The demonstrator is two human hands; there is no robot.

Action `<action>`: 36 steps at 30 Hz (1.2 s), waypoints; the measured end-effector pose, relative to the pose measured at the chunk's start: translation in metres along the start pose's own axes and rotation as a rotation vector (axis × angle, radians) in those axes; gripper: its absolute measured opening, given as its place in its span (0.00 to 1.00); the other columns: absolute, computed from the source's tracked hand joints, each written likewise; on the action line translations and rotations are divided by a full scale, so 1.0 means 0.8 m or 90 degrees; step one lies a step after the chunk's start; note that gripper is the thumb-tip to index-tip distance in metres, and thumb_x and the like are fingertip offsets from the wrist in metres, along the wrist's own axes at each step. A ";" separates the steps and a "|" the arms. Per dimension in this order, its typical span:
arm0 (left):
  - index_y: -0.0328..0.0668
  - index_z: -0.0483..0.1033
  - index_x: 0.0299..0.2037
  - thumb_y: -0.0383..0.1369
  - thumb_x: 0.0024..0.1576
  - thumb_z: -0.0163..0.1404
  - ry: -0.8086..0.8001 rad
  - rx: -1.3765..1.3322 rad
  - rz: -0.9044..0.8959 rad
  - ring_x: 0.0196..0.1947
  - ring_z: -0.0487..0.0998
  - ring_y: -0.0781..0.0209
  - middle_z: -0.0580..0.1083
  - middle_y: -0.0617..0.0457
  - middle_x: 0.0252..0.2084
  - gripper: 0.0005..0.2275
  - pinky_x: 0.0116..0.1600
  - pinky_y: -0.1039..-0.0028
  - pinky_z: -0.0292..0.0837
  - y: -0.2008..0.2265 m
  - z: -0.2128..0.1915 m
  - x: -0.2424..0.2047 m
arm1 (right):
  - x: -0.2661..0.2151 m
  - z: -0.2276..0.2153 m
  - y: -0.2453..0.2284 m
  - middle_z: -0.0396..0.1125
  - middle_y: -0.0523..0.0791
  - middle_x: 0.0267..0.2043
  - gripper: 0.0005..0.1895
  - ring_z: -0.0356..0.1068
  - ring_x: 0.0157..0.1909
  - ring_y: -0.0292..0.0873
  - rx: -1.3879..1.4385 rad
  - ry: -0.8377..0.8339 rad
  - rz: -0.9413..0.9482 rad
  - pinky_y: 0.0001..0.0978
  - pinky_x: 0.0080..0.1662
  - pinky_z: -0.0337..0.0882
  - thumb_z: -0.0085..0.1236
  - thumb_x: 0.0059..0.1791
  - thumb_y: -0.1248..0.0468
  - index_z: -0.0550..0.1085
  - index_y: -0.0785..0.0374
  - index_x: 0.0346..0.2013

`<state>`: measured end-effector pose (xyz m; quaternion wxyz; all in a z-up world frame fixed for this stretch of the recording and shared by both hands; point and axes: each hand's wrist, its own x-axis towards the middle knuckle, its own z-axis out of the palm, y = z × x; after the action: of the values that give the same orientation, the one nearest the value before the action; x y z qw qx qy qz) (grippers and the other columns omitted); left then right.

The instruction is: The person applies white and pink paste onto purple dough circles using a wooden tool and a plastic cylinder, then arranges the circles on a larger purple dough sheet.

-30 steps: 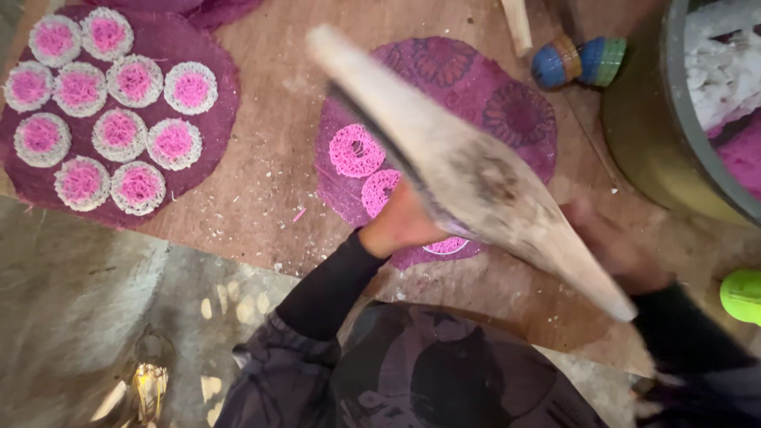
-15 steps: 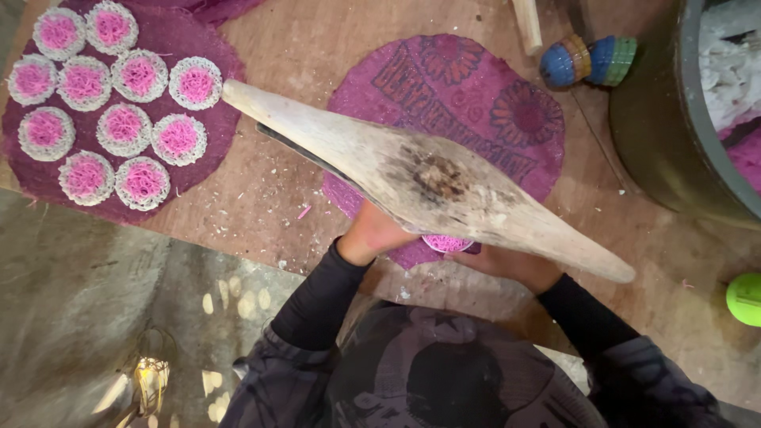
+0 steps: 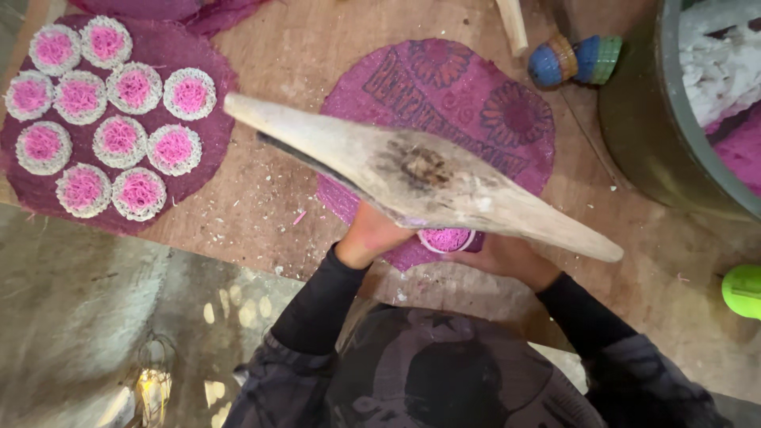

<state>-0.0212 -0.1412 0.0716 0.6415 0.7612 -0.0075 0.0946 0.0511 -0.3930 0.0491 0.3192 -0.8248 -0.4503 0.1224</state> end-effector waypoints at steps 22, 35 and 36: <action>0.39 0.74 0.56 0.43 0.49 0.65 -0.023 0.198 0.180 0.59 0.75 0.45 0.75 0.46 0.56 0.27 0.64 0.58 0.68 0.077 0.008 -0.005 | -0.068 -0.113 -0.025 0.69 0.50 0.63 0.38 0.67 0.65 0.47 0.548 -0.184 0.230 0.44 0.63 0.68 0.66 0.45 0.53 0.66 0.65 0.66; 0.52 0.79 0.46 0.42 0.57 0.58 -0.061 0.499 0.262 0.54 0.70 0.54 0.72 0.56 0.49 0.11 0.55 0.58 0.58 0.064 0.102 -0.062 | -0.215 -0.091 0.010 0.75 0.45 0.39 0.16 0.72 0.45 0.38 0.266 0.332 0.435 0.34 0.47 0.72 0.69 0.48 0.63 0.78 0.67 0.48; 0.51 0.79 0.47 0.42 0.57 0.58 -0.030 0.481 0.248 0.53 0.70 0.53 0.72 0.55 0.49 0.12 0.55 0.58 0.59 0.062 0.098 -0.063 | -0.215 -0.092 0.012 0.74 0.45 0.42 0.21 0.72 0.46 0.38 0.236 0.347 0.422 0.34 0.47 0.72 0.69 0.47 0.61 0.76 0.67 0.51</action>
<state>-0.0664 -0.2322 0.0995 0.2874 0.9292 -0.1306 0.1925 -0.0033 -0.5686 0.0847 0.5116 -0.8553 -0.0330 0.0747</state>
